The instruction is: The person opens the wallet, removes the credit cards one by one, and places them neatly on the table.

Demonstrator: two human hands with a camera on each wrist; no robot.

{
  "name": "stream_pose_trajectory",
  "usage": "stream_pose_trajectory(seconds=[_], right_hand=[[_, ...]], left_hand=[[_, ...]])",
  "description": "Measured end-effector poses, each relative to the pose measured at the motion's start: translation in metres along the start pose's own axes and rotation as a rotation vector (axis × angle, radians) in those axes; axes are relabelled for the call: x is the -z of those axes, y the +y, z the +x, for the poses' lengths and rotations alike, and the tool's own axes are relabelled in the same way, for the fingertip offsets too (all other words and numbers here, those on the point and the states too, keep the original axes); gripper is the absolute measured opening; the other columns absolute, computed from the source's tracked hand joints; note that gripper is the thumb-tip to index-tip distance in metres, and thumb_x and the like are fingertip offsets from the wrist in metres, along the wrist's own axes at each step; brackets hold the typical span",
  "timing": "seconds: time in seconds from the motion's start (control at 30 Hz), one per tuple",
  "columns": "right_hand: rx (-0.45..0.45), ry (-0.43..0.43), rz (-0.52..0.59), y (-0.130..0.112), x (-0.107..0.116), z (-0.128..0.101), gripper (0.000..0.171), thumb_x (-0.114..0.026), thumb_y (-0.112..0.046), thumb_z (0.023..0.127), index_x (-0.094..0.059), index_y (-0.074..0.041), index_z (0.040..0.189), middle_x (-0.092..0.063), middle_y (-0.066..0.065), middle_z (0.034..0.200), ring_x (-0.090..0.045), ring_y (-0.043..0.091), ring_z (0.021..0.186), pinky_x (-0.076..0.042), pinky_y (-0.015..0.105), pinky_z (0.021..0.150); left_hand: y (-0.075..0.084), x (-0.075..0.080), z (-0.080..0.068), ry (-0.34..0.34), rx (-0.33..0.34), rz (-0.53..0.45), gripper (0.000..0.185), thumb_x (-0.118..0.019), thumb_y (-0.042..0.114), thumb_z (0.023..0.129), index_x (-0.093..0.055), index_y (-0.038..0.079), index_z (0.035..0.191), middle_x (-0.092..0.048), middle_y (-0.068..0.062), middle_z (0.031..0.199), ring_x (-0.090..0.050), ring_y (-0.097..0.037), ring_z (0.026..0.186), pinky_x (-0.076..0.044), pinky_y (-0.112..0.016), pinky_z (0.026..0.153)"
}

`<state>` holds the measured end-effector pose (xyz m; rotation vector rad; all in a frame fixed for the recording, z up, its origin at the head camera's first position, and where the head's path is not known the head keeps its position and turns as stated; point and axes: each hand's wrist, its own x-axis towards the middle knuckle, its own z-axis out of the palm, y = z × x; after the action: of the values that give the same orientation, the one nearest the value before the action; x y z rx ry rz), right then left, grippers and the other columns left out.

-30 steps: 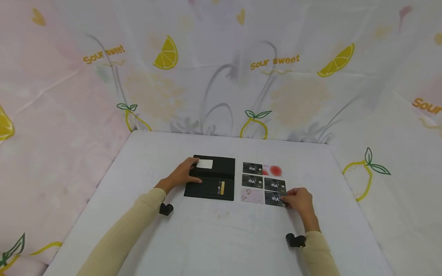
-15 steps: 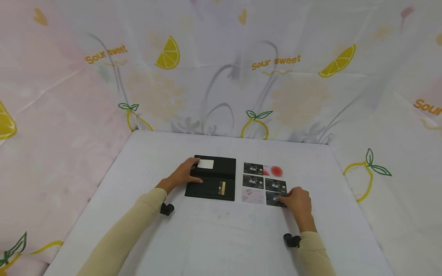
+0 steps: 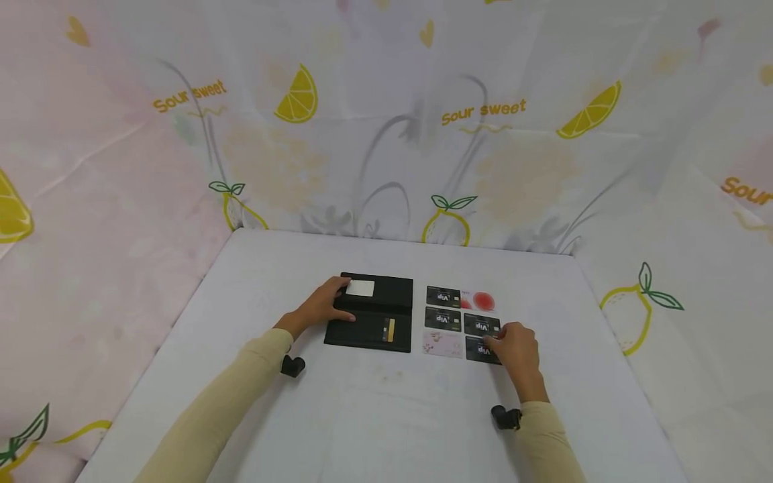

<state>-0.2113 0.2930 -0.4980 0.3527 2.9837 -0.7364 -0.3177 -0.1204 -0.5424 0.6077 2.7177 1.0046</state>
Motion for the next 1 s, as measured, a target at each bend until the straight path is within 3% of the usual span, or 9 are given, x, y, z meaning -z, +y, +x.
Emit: stream_pose_trajectory(seconds=[0.2,0.43,0.6,0.73,1.0], right_hand=[[0.074,0.023,0.098,-0.023,-0.01,0.009,0.033,-0.071,-0.023,0.089,-0.07,0.009,0.097,-0.069,0.02,0.089,-0.062,0.026,0.074,-0.056,0.038,0.062],[0.123,-0.062,0.294,-0.053,-0.029,0.018,0.024,-0.068,-0.016,0.09,-0.071,0.007,0.097,-0.069,0.011,0.077,-0.067,0.019,0.06,-0.058,0.026,0.055],[0.143,-0.105,0.347,-0.073,-0.045,0.023,0.023,-0.068,-0.018,0.09,-0.073,0.004,0.096,-0.069,0.007,0.075,-0.067,0.017,0.062,-0.055,0.025,0.056],[0.123,-0.168,0.436,-0.089,-0.057,0.024,0.022,-0.069,-0.018,0.091,-0.073,0.003,0.097,-0.072,0.008,0.079,-0.068,0.016,0.067,-0.058,0.027,0.061],[0.054,-0.357,0.747,-0.112,-0.075,0.023,0.019,-0.062,-0.006,0.095,-0.069,0.009,0.105,-0.071,0.015,0.088,-0.072,0.022,0.074,-0.062,0.034,0.069]], left_hand=[[0.002,0.001,-0.001,0.007,-0.008,-0.001,0.101,-0.087,0.034,0.073,-0.031,0.0,0.149,-0.037,-0.017,0.147,-0.05,-0.031,0.126,-0.044,-0.036,0.107],[0.001,0.0,-0.001,0.007,-0.011,-0.005,0.101,-0.087,0.034,0.072,-0.032,0.0,0.149,-0.038,-0.017,0.147,-0.051,-0.031,0.125,-0.044,-0.036,0.107],[0.0,-0.001,0.0,0.003,-0.002,-0.01,0.101,-0.087,0.034,0.072,-0.031,0.001,0.15,-0.037,-0.017,0.147,-0.05,-0.03,0.127,-0.044,-0.034,0.107],[0.0,-0.001,0.0,-0.007,0.007,-0.007,0.101,-0.087,0.033,0.072,-0.03,0.001,0.15,-0.036,-0.016,0.149,-0.049,-0.029,0.128,-0.043,-0.033,0.108],[-0.001,-0.001,0.001,0.002,0.002,-0.013,0.101,-0.087,0.031,0.072,-0.03,0.001,0.15,-0.036,-0.016,0.149,-0.049,-0.03,0.128,-0.044,-0.033,0.107]])
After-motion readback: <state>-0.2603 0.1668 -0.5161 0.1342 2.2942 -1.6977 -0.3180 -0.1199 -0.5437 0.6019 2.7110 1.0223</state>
